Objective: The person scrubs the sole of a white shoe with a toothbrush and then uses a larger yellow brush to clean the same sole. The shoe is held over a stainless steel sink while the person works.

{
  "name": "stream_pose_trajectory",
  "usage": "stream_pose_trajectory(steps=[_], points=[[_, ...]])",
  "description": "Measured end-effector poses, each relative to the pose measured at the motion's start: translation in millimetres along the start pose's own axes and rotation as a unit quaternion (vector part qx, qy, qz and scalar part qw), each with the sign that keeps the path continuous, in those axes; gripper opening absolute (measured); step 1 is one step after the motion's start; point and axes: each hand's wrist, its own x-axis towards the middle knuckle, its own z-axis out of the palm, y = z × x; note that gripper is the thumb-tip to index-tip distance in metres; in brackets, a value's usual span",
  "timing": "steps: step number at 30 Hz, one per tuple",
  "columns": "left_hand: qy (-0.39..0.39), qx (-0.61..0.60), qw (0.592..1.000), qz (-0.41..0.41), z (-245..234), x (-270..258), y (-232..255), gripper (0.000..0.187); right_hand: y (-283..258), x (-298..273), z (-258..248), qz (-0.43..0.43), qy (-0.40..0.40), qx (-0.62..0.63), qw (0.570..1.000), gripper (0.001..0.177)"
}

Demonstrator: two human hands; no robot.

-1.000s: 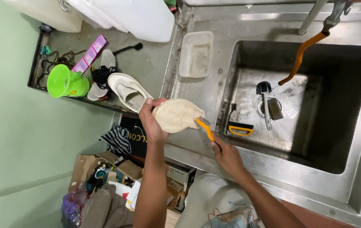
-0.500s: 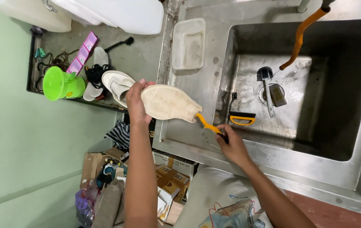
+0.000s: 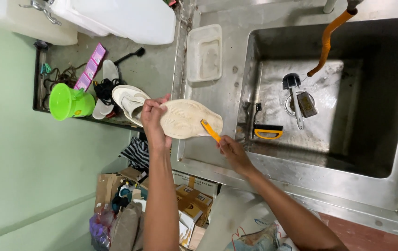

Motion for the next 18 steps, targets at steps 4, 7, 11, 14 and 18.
stream_pose_trajectory(steps=[4, 7, 11, 14, 18], points=[[-0.032, 0.001, 0.999, -0.008, -11.0, -14.2, 0.3, 0.026, 2.0, -11.2, 1.5, 0.066, -0.003, -0.028, 0.997, 0.05], [-0.044, 0.047, 0.998, -0.015, -10.7, -20.4, 3.7, 0.01, -17.6, -3.6, 4.3, 0.078, 0.027, -0.056, 0.995, 0.047], [-0.021, 0.013, 1.0, -0.005, -32.6, -16.5, -16.0, 0.01, -16.2, 26.8, 0.9, 0.028, 0.072, -0.129, 0.989, 0.059], [-0.005, -0.01, 1.0, 0.006, -39.3, -14.0, -23.9, 0.008, -31.0, 30.9, -0.1, 0.018, 0.085, -0.165, 0.983, 0.061], [0.018, -0.024, 1.0, 0.004, -39.9, -13.1, -27.6, 0.014, -14.5, 23.1, -0.6, 0.135, 0.074, -0.208, 0.966, 0.063]])
